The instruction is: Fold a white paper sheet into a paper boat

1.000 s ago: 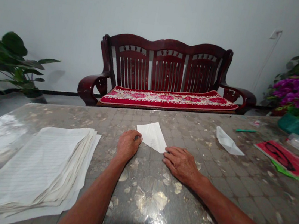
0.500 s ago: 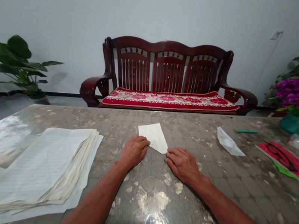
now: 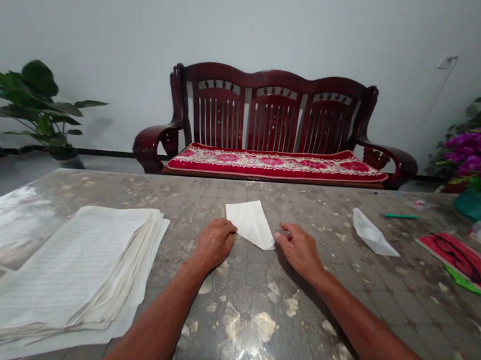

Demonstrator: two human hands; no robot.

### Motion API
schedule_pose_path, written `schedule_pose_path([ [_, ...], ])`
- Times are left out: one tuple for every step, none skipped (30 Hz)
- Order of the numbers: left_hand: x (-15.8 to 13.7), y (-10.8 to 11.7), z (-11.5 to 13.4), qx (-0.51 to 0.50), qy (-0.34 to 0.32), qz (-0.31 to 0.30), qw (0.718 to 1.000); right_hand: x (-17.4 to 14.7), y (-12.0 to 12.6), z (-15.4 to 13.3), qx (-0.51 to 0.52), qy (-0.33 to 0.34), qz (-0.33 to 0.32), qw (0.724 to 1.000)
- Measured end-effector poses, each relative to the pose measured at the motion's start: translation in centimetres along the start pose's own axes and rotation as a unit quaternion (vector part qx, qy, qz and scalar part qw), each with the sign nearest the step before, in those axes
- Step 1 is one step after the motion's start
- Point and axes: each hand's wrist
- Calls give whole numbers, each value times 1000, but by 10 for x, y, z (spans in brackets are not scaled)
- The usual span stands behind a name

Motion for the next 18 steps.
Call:
schedule_pose_path([
  [0,0,1,-4,2,1,1000,13,-1,-1,4,-13,-22,1000],
  [0,0,1,-7,4,2,1000,27,-2,-2,6,-23,-41,999],
  [0,1,2,-9,5,3,1000,41,-3,-3,3,-37,-60,998],
  [0,1,3,-11,5,3,1000,54,-5,-4,0,-58,-75,995],
  [0,1,4,-14,5,2,1000,67,-7,-5,-6,-80,-85,993],
  [0,1,5,-16,4,0,1000,77,-10,-7,-15,-105,-93,990],
  [0,1,5,-17,3,-2,1000,86,-12,-8,-18,-120,-96,988],
  [0,2,6,-17,2,-5,1000,93,-14,-9,-25,-130,-97,986],
  [0,1,6,-15,1,-7,1000,98,-16,-11,-34,-137,-97,985],
  [0,1,6,-12,-2,-8,1000,102,-18,-11,-41,-140,-96,985],
  [0,1,5,-9,-4,-8,1000,104,-20,-12,-47,-145,-96,984],
  [0,1,5,-7,-6,-8,1000,106,-21,-13,-49,-151,-97,983],
  [0,1,5,-7,-8,-8,1000,107,-22,-13,-47,-159,-100,981],
  [0,1,4,-8,-9,-8,1000,108,-22,-13,-40,-169,-102,979],
  [0,0,4,-11,-9,-8,1000,108,-23,-12,-31,-181,-103,978],
  [0,0,4,-14,-9,-8,1000,109,-23,-11,-20,-193,-101,976],
  [0,0,3,-16,-9,-7,1000,109,-24,-10,-6,-201,-96,975],
  [0,0,3,-18,-10,-6,1000,109,-24,-9,8,-204,-88,975],
])
Point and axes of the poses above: each hand's wrist, its own x-axis towards the middle knuckle, its own y-axis out of the back of the hand, z = x × y, and after that the axes turned 5 degrees about y, right-handed
